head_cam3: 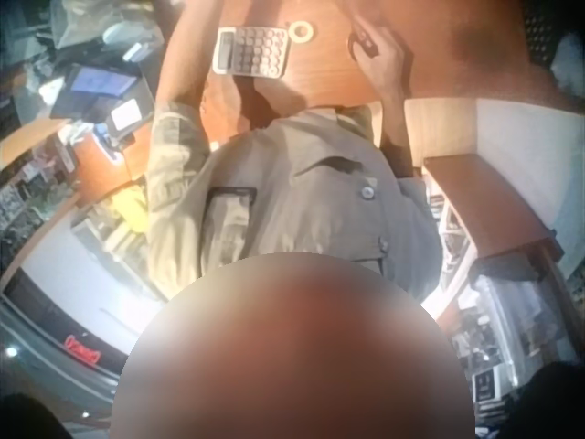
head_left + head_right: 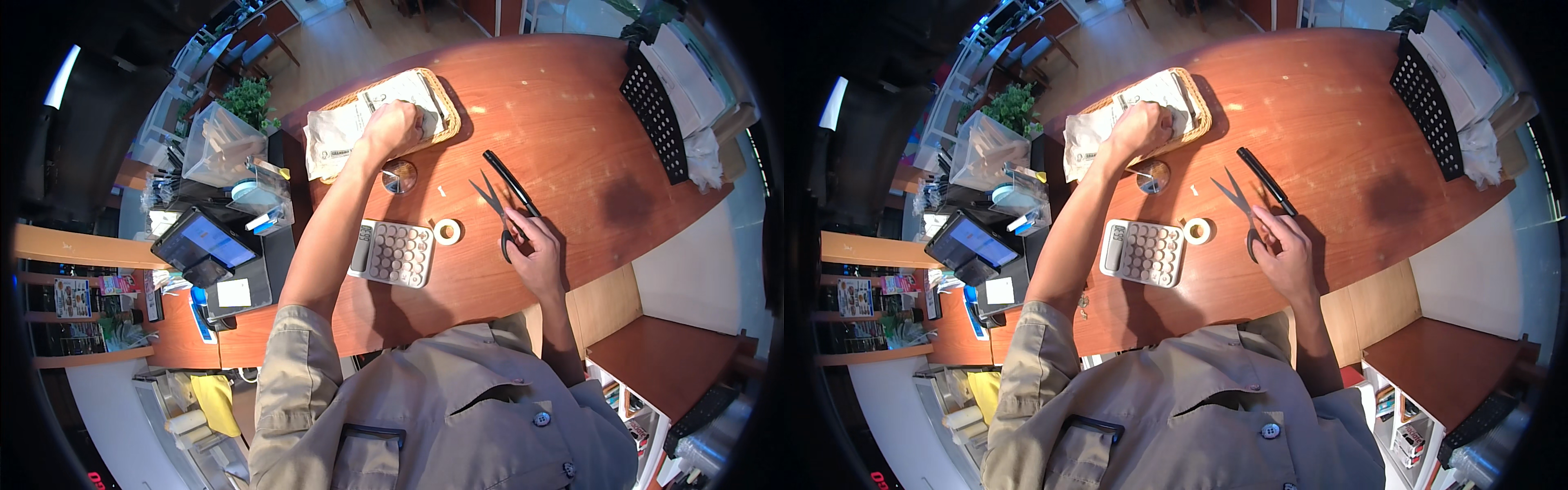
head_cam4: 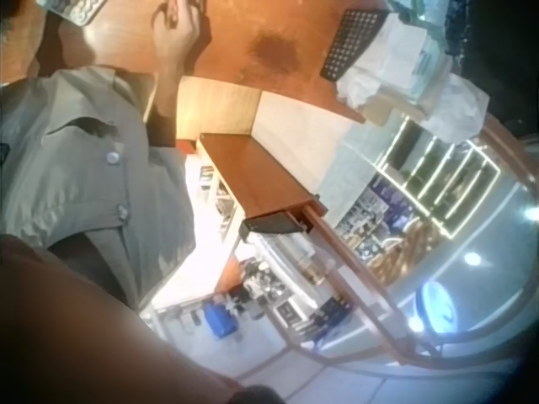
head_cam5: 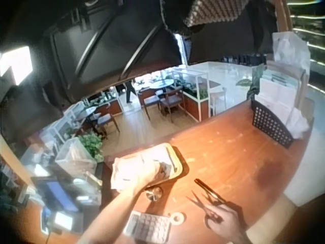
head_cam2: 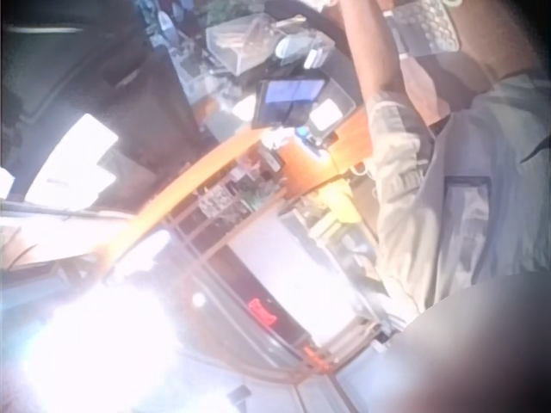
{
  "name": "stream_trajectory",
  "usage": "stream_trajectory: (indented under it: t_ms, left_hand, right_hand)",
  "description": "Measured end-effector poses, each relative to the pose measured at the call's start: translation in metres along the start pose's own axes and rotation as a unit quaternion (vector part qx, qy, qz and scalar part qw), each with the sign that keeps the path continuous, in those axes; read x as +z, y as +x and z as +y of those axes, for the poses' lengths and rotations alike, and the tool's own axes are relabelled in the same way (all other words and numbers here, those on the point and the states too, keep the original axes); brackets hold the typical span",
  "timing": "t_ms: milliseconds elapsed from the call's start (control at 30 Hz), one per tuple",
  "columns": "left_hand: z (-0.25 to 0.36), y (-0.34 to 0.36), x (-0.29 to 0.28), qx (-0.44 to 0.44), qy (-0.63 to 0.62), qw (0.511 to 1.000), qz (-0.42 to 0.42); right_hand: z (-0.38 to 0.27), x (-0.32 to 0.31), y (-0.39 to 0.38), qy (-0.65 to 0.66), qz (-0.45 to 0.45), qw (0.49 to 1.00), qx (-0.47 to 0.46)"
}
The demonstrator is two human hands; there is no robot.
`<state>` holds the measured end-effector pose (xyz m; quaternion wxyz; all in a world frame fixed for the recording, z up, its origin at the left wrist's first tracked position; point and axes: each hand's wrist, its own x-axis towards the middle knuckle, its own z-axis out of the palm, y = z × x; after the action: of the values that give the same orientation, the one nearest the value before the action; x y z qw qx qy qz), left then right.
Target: The person repairs a calculator by applying tape to its side, writing on the tape with a pen, and using scissors to press and adjust the calculator buttons. The person also briefly walks to a sink area and returns to continue the repair.
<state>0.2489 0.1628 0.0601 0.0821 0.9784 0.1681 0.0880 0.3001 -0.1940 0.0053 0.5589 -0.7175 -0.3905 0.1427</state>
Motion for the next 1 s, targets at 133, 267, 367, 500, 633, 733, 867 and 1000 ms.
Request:
stream_trajectory:
  t_ms: [133,267,367,500,633,733,867,1000]
  left_hand:
    - [-0.004,0.0,-0.005,-0.009,-0.043,0.999,0.001]
    - [-0.01,-0.003,-0.027,-0.065,-0.136,0.988,0.044]
    - [-0.013,-0.01,-0.051,-0.115,-0.221,0.958,0.143]
    - [-0.002,-0.034,-0.074,-0.033,-0.659,0.733,0.164]
    - [0.068,-0.09,-0.04,-0.088,-0.86,0.476,0.162]
    - [0.112,-0.102,-0.021,0.006,-0.951,0.28,0.129]
    - [0.134,-0.101,-0.017,-0.131,-0.813,0.492,0.282]
    - [0.127,-0.094,-0.012,-0.152,-0.724,0.609,0.286]
  right_hand:
    - [0.0,-0.002,0.0,-0.001,-0.001,1.0,-0.005]
    - [-0.005,-0.003,0.002,0.008,-0.002,1.0,0.007]
    - [-0.013,-0.003,0.007,0.029,0.007,1.0,-0.008]
    - [-0.029,0.008,0.025,0.062,0.017,0.992,-0.111]
    - [-0.051,0.043,0.043,0.003,0.103,0.984,-0.145]
    - [-0.062,0.054,0.059,-0.141,0.169,0.958,-0.182]
    - [-0.068,0.052,0.062,-0.25,0.157,0.933,-0.206]
    - [-0.068,0.054,0.062,-0.302,0.138,0.926,-0.182]
